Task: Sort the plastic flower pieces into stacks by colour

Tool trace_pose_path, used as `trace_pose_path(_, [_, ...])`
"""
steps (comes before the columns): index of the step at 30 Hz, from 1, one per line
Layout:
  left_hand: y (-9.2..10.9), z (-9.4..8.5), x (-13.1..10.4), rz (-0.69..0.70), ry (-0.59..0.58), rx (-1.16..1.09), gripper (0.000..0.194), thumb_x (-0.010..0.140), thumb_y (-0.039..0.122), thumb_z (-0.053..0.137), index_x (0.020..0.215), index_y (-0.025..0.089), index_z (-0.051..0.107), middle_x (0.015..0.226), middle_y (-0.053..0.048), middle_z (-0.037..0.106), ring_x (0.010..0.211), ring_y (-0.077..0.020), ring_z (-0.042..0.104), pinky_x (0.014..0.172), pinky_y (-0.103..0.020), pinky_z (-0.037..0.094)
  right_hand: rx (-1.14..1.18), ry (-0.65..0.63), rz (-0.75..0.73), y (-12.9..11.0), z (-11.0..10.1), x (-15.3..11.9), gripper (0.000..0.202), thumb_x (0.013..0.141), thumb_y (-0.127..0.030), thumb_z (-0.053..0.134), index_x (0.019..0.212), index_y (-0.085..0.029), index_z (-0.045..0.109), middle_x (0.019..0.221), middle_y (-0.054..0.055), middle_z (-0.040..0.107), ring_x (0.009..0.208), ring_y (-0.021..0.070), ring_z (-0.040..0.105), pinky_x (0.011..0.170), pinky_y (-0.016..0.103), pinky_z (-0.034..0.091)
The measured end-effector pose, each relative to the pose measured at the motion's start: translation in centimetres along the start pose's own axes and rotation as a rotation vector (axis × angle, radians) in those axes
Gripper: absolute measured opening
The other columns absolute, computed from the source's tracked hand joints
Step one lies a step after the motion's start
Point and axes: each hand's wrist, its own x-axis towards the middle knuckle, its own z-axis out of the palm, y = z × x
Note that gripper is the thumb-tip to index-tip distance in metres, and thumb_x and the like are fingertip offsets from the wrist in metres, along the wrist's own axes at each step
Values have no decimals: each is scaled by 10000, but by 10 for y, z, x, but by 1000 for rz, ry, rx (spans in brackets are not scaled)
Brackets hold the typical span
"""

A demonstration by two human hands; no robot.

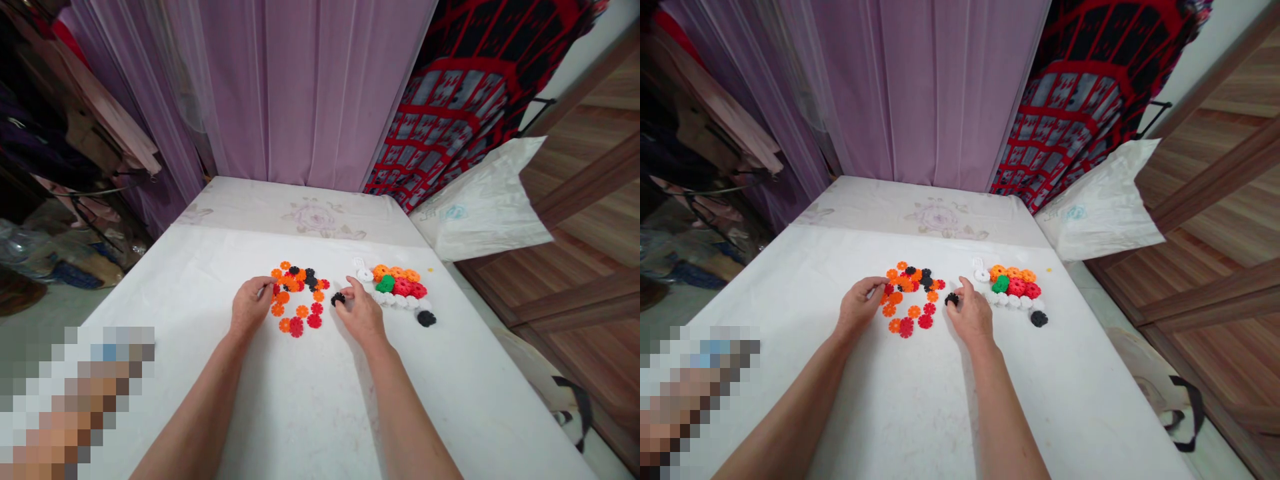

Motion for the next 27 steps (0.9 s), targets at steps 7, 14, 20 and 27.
trace_pose_path(7, [2, -1, 0, -4, 8, 9, 258, 816, 311, 485, 899, 255, 722, 956, -25, 761, 925, -206, 687, 911, -351, 524, -55, -57, 4, -5, -1, -3, 527, 760, -233, 586, 1282, -247, 519, 1011, 17, 736, 919, 226, 659, 803, 363, 486])
trace_pose_path(14, [1, -1, 0, 4, 4, 11, 261, 815, 322, 487, 905, 252, 722, 962, -24, 762, 926, -203, 686, 910, -341, 524, -91, -68, -21, -7, -1, -3, 560, 731, -219, 615, 1284, -243, 530, 1060, 36, 720, 945, 241, 634, 819, 366, 471])
trace_pose_path(20, [0, 0, -1, -4, 15, 2, 278, 819, 342, 479, 915, 245, 721, 965, -26, 759, 945, -203, 681, 919, -343, 520, -139, -126, 11, -11, -5, -3, 564, 768, -216, 598, 1324, -207, 508, 1053, 40, 717, 948, 229, 611, 830, 347, 452])
trace_pose_path(27, [-1, 1, 0, -22, 17, -12, 283, 823, 333, 475, 929, 241, 721, 976, -31, 757, 945, -204, 685, 923, -356, 520, -130, -145, -44, -30, -8, 10, 528, 803, -239, 579, 1326, -206, 513, 1179, 46, 691, 1081, 235, 571, 939, 359, 415])
